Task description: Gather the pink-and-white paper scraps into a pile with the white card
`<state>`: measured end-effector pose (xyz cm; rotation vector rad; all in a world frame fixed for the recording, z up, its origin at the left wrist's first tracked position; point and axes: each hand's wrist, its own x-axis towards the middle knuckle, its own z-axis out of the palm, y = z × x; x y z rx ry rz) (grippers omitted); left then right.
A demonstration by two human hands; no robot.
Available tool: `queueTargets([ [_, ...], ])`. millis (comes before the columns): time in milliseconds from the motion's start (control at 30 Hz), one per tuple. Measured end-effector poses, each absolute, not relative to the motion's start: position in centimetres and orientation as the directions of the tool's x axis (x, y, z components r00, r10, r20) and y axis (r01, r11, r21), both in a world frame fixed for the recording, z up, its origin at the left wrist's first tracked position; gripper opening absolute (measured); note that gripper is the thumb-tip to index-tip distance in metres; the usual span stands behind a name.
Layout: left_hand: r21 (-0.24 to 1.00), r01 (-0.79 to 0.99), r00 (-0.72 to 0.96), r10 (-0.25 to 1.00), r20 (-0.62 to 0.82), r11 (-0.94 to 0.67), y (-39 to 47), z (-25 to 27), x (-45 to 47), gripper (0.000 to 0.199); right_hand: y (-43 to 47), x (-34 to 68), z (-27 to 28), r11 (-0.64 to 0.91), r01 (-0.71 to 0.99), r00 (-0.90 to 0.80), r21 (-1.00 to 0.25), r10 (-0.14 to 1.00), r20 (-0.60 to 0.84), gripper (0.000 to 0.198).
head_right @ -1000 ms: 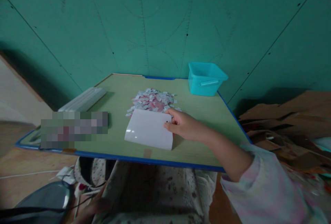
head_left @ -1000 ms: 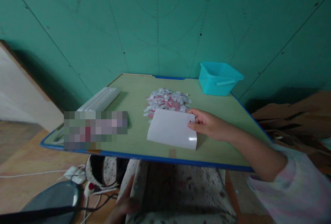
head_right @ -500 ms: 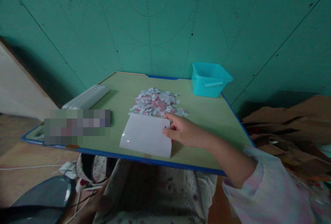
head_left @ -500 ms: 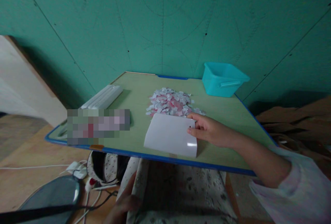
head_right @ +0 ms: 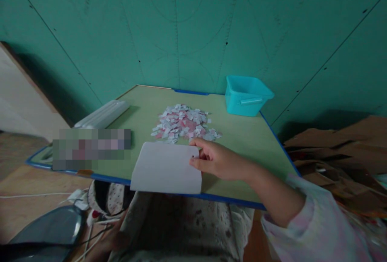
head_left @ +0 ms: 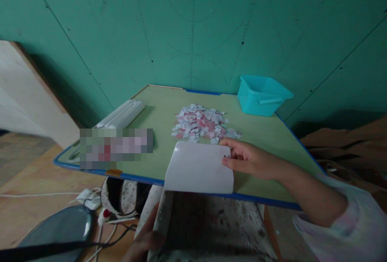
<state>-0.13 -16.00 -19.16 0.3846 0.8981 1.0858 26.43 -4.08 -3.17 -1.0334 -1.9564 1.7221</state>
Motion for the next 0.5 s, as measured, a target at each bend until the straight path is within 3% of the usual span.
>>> queueTargets([
  [133,0.700,-0.579,0.100,0.889,-0.446,0.417,-16.1,-18.8,0.2,0.055,-3.8,26.7,-2.9,-0.020,0.247,-0.610,-0.969,0.774,-0.171,0.026],
  [267,0.652,-0.603,0.123,0.861,-0.494,0.460,-16.1,-18.4,0.4,0.055,-3.1,27.1,-2.7,-0.001,0.178,-0.496,-0.984,0.864,-0.090,0.025],
  [400,0.734,-0.527,-0.010,0.860,-0.510,0.429,-16.0,-17.2,0.8,0.049,-2.7,27.2,-2.8,0.017,0.163,-0.455,-0.987,0.888,-0.060,0.023],
  [500,0.731,-0.525,-0.007,0.856,-0.517,0.437,-16.4,-15.2,1.2,0.046,-2.0,27.4,-3.0,0.063,0.097,-0.326,-0.993,0.945,0.028,0.021],
])
